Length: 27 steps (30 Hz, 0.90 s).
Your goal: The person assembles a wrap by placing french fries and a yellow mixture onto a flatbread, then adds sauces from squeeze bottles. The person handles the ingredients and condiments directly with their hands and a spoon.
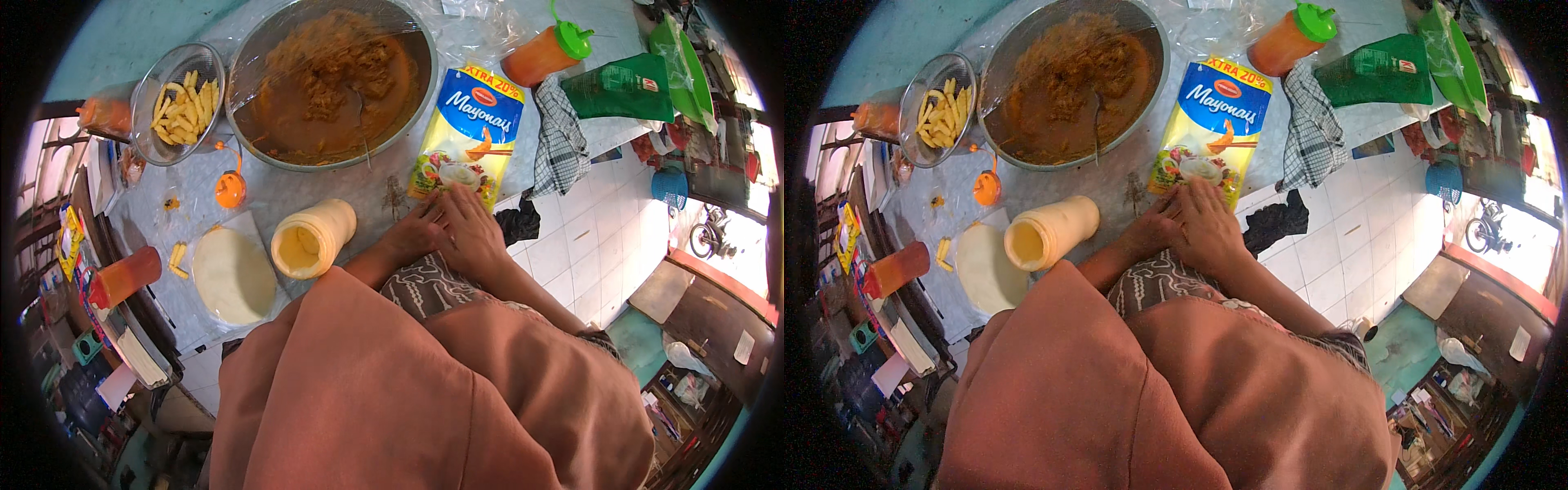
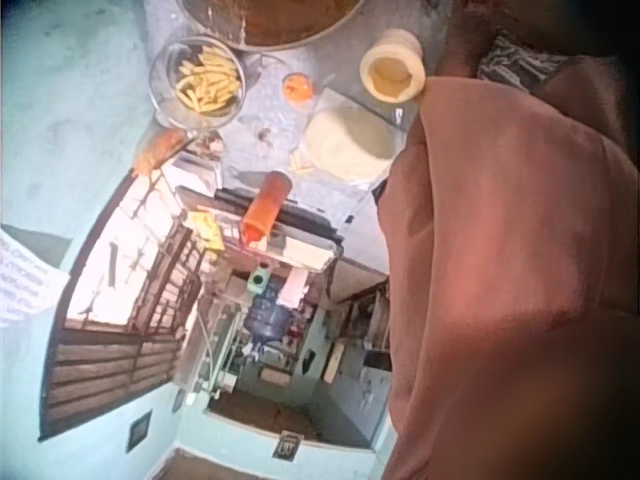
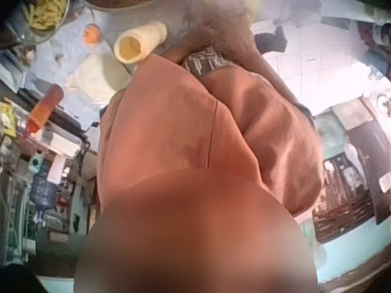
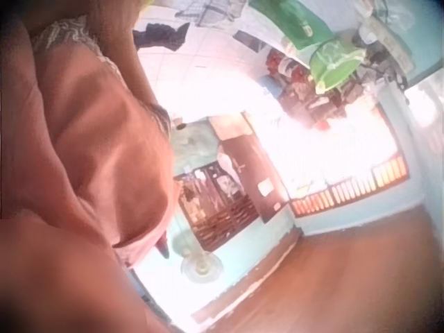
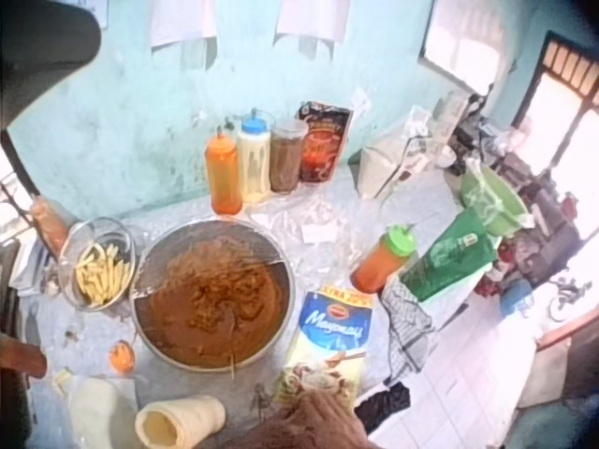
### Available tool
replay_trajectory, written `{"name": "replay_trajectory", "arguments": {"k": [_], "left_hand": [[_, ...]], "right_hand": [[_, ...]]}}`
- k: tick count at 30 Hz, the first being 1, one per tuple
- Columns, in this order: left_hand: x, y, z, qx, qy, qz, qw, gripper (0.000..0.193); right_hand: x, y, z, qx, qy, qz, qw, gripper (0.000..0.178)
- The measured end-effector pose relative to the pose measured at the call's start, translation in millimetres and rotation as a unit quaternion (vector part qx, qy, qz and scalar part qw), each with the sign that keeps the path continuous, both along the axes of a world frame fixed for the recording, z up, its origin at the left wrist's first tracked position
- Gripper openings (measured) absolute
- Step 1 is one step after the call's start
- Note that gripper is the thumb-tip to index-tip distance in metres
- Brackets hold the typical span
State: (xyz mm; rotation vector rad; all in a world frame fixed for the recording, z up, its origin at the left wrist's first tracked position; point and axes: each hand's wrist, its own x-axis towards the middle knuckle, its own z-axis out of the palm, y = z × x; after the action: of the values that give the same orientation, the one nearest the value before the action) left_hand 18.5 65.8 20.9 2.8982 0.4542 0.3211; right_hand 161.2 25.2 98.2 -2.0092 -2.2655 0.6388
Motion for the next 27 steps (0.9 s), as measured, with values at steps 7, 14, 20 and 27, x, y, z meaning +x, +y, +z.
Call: {"name": "replay_trajectory", "arguments": {"k": [7,14,20,27], "left_hand": [[9.3,-0.9,6.9,-0.023,-0.009,0.052,0.998,0.051],[10.6,-3.8,-4.9,0.002,-0.034,0.063,0.997,0.045],[10.7,-5.1,-3.1,0.003,0.023,0.052,0.998,0.045],[10.3,0.4,4.1,-0.035,-0.043,0.056,0.997,0.049]], "right_hand": [[6.9,-4.4,-17.5,0.02,-0.046,-0.034,0.998,0.075],[10.0,19.1,-19.0,0.061,-0.099,-0.048,0.992,0.073],[11.6,40.3,-15.7,0.053,-0.148,-0.061,0.986,0.07],[51.1,27.1,-2.3,-0.033,-0.032,-0.02,0.999,0.054]]}}
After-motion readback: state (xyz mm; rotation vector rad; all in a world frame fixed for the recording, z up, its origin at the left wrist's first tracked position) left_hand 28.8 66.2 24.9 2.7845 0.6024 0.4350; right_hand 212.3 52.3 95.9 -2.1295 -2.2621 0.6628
